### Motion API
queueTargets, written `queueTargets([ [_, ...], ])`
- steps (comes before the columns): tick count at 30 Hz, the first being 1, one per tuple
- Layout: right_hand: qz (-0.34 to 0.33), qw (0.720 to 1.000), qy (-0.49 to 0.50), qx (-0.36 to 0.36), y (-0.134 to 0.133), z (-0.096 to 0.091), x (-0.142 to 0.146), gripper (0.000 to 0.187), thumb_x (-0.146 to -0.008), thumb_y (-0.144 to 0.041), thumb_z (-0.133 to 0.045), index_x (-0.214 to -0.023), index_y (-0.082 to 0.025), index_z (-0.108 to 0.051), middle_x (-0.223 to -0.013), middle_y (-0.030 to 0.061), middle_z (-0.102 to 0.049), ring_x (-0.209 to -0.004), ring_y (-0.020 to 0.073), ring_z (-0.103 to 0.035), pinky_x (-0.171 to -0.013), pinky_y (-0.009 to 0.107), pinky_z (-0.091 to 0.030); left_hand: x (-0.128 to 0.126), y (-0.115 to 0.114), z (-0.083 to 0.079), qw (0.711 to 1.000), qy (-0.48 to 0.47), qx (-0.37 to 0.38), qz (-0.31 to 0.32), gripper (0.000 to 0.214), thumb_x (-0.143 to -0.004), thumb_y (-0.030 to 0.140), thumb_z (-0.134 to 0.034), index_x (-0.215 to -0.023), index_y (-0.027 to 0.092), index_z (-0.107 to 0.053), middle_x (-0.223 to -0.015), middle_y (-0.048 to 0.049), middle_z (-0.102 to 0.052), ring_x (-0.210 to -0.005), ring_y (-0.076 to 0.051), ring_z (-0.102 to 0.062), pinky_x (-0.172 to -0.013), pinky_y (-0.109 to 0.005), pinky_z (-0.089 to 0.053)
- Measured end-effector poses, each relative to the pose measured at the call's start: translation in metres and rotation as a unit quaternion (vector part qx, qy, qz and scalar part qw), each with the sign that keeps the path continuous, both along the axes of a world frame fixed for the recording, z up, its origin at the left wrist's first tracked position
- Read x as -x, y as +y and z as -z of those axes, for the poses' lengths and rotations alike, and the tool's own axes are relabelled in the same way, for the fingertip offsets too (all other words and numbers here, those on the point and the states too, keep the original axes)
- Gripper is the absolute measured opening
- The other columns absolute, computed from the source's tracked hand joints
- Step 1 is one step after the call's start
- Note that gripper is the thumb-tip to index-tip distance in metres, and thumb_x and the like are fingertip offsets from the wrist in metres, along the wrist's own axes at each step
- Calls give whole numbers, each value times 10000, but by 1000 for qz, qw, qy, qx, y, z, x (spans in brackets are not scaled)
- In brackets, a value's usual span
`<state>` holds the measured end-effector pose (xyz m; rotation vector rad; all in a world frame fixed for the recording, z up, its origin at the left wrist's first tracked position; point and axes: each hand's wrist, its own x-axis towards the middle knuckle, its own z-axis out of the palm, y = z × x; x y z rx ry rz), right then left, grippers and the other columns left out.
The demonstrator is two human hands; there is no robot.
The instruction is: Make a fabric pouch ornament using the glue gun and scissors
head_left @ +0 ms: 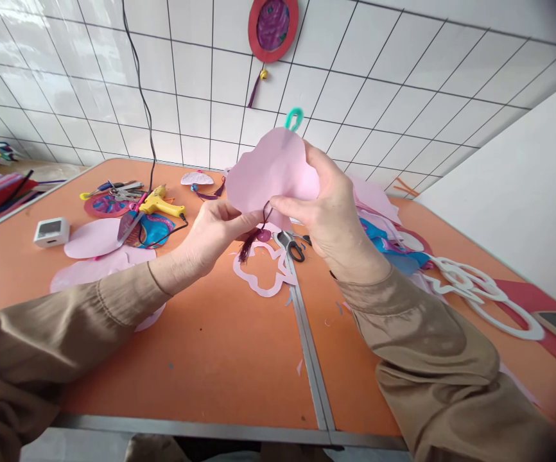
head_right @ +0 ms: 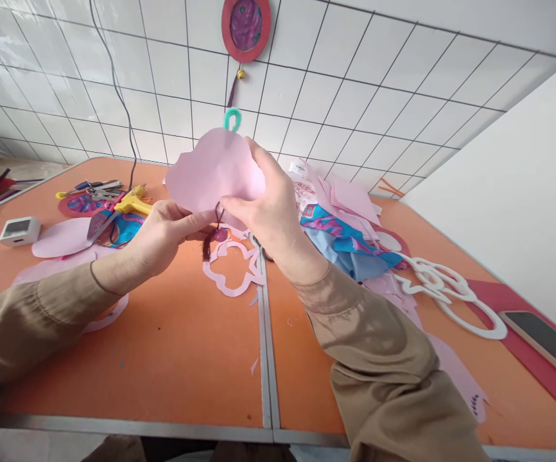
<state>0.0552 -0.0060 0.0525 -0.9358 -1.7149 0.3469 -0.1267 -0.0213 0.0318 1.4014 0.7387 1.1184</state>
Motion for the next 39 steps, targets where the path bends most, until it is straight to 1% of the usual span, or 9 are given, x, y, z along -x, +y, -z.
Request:
queueTargets([
  [2, 1, 1000, 6, 3, -1, 0, 1, 641, -740, -216, -722, -1337, -420, -605, -1441, -47, -635, -1458, 296, -508, -1221, 564, -472, 0, 1, 2, 1000, -1, 0, 3, 347, -745, 441, -859, -718, 112, -749, -706, -95, -733, -621, -183, -677, -512, -270, -531],
  [7, 2, 1000, 13, 8, -1, 2, 4, 585, -743, -225, -724, -1295, -389, -623, -1411, -30, -655, -1399, 324, -560, -1182, 571, -500, 1, 2, 3, 999, 33, 5, -11, 339, -794, 430, -814, -687, 117, -742, -680, -101, -720, -546, -157, -629, -386, -231, -401],
  [12, 0, 1000, 29, 2, 2, 5, 5, 573, -719, -257, -744, -1270, -362, -626, -1339, -12, -690, -1310, 332, -620, -1126, 570, -537, 2, 0, -3, 999, 30, -22, -24, 271, -790, 336, -829, -670, 114, -729, -650, -75, -711, -548, -137, -620, -544, -268, -534],
  [16, 16, 999, 40, 6, 1, 4, 8, 517, -693, -236, -741, -1193, -329, -646, -1248, 5, -717, -1226, 319, -658, -1084, 560, -564, 3, 0, -5, 996, 82, -12, -41, 252, -808, 302, -798, -657, 110, -734, -685, -91, -739, -552, -135, -623, -538, -259, -523],
  [21, 7, 998, 62, 16, -1, 4, 11, 528, -660, -222, -729, -1177, -281, -640, -1213, 21, -719, -1194, 304, -663, -1075, 565, -559, 2, 2, -3, 999, 42, -22, -28, 255, -756, 327, -836, -669, 116, -722, -703, -92, -744, -640, -172, -668, -632, -297, -570],
  [27, 12, 998, 56, 12, 0, 5, 10, 479, -664, -248, -755, -1128, -297, -645, -1147, 15, -723, -1130, 315, -678, -1027, 593, -572, 1, 2, -5, 998, 36, -39, -45, 319, -726, 374, -870, -632, 147, -667, -653, -54, -700, -691, -189, -673, -674, -311, -559],
  [32, 16, 999, 43, -8, 2, 7, 8, 475, -684, -284, -786, -1136, -327, -645, -1202, -3, -725, -1211, 329, -656, -1080, 605, -546, 4, 2, -9, 993, 49, -58, -86, 267, -718, 337, -882, -650, 166, -688, -683, -40, -710, -750, -202, -674, -691, -306, -547],
  [36, 16, 998, 54, 7, 1, 7, 10, 468, -680, -251, -766, -1128, -299, -644, -1150, 17, -718, -1173, 333, -669, -1046, 607, -569, 5, 3, -7, 994, 54, -63, -77, 266, -705, 360, -900, -670, 186, -702, -682, -39, -728, -752, -213, -680, -689, -316, -566],
  [39, 23, 998, 60, 15, -1, 6, 12, 420, -685, -226, -751, -1084, -295, -642, -1085, 18, -712, -1085, 318, -684, -975, 593, -605, 4, 4, -3, 996, 54, -57, -50, 285, -692, 384, -907, -655, 188, -704, -644, -47, -719, -670, -204, -671, -642, -320, -569],
])
